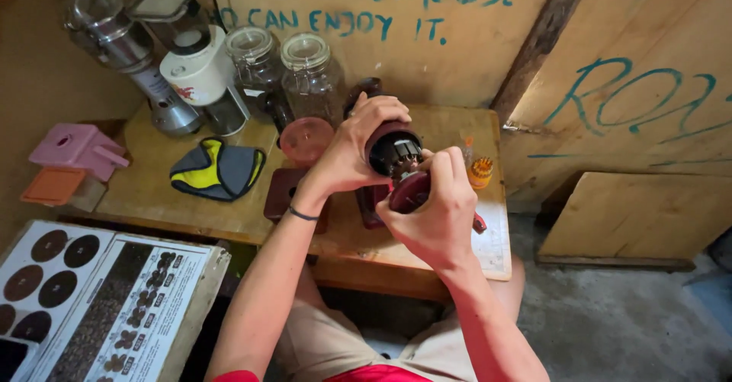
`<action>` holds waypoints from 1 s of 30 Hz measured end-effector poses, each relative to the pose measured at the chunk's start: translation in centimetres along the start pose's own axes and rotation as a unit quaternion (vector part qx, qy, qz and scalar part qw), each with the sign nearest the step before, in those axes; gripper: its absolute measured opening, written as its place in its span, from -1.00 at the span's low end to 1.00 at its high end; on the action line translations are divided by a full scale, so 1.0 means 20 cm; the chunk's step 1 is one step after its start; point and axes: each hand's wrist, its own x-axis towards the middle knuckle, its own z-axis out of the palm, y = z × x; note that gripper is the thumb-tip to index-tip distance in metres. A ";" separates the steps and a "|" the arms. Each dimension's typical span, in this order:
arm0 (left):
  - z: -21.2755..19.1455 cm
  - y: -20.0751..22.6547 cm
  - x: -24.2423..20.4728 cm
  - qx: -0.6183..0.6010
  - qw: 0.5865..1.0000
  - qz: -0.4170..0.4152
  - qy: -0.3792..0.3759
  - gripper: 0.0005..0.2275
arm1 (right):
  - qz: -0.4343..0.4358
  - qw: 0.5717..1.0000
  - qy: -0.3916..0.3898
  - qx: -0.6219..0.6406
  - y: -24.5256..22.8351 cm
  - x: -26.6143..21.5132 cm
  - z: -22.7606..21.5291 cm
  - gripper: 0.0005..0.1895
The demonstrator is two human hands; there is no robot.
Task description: The person assembles a maroon cylindrical electrical device by hand, inserting a rotor into the housing, aligning and screwing the end cap, and then attaching the top lid. The person works at a wooden table with various tools and containers nearby.
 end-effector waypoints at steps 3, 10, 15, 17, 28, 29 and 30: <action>0.00 -0.02 0.00 -0.006 1.000 -0.004 -0.001 -0.41 | -0.007 1.000 -0.005 0.016 -0.01 0.01 0.00 -0.61; 0.01 -0.02 0.00 0.002 1.000 -0.006 0.001 -0.39 | -0.005 0.999 0.004 0.050 -0.01 0.03 0.00 -0.61; 0.02 -0.02 -0.01 0.001 1.000 -0.007 0.003 -0.41 | -0.005 0.999 0.021 0.043 -0.03 0.03 0.02 -0.64; 0.01 -0.03 0.00 0.003 1.000 -0.006 0.004 -0.41 | -0.012 0.999 0.024 0.043 -0.02 0.04 0.03 -0.64; 0.02 -0.03 -0.01 -0.002 1.000 -0.005 0.017 -0.46 | -0.010 0.999 -0.004 0.030 -0.06 0.07 0.01 -0.59; 0.02 -0.03 0.00 0.003 1.000 -0.004 0.014 -0.44 | -0.006 0.999 -0.006 0.032 -0.06 0.07 0.01 -0.60; 0.02 -0.02 -0.01 0.004 1.000 -0.003 0.011 -0.43 | -0.001 0.999 -0.008 0.032 -0.06 0.06 0.01 -0.60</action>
